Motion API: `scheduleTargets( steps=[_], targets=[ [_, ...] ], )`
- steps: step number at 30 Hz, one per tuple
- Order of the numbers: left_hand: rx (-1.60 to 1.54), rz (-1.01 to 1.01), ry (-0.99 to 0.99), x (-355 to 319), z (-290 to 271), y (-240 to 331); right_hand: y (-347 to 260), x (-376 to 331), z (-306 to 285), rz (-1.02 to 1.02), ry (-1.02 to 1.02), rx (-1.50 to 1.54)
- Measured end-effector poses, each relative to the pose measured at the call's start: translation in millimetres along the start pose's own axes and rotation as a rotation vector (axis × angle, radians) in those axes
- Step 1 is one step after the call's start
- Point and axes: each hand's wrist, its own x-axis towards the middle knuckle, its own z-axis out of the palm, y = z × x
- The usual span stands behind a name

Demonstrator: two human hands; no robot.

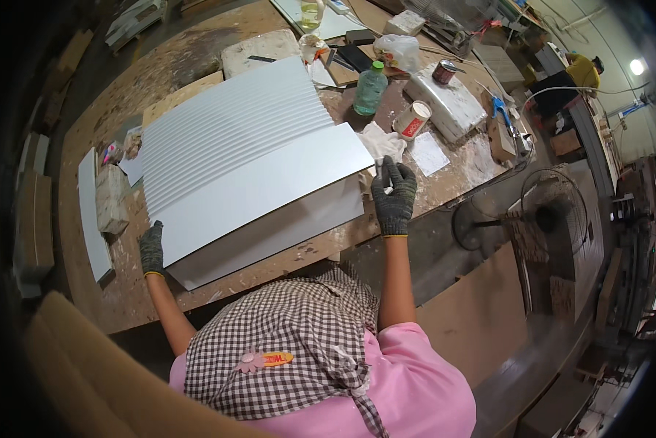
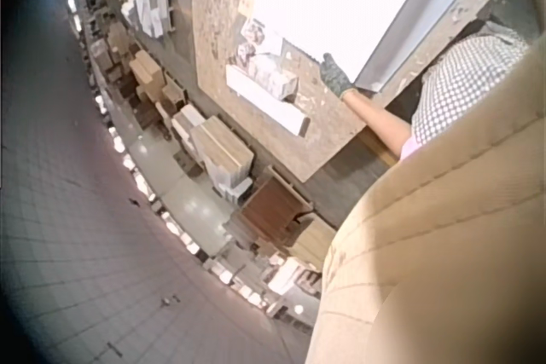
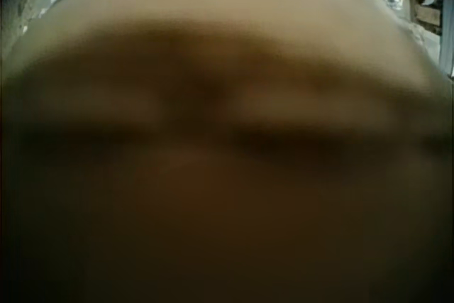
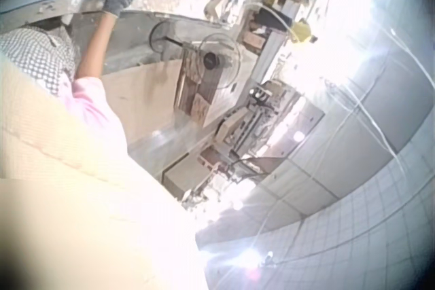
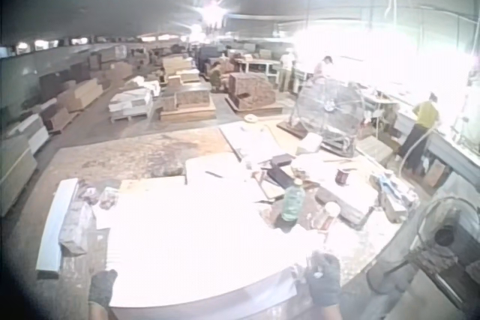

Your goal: The person wipes a white corrugated panel with a cloth, then uses a small brush to apply a substance from a container onto the panel. They continue wiping the panel with the cloth, handling the panel and tools on a cluttered workbench.

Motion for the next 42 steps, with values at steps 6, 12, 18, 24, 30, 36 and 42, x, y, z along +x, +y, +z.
scheduleTargets(
  steps=[6, 12, 18, 24, 30, 36, 42],
  targets=[
    [0.154, 0.201, 0.055, -3.4, 6.0, -40.2, -11.8, 18.7, -10.0, 0.132, -0.033, 0.241],
    [0.211, 0.060, 0.111, -27.8, 13.3, -7.8, -15.2, 59.7, 24.3, 0.444, -0.180, 0.870],
    [-0.373, -0.211, 0.372, -49.7, 9.7, 68.0, -30.3, 75.9, 24.8, 0.220, 0.003, 0.894],
    [-0.397, -0.208, 0.437, -51.2, 13.8, 58.8, -118.5, 72.3, 26.7, -0.378, -0.273, 0.262],
    [-0.379, -0.095, 0.556, -50.9, 18.9, 60.8, -179.7, 29.3, 55.4, -0.676, -0.297, -0.039],
    [-0.352, -0.142, 0.514, -53.5, 18.0, 61.2, -114.0, 64.8, 37.0, -0.375, -0.121, -0.213],
    [-0.356, -0.107, 0.526, -52.0, 21.7, 57.3, -147.2, 38.0, 51.1, -0.490, -0.185, 0.062]
  ],
)
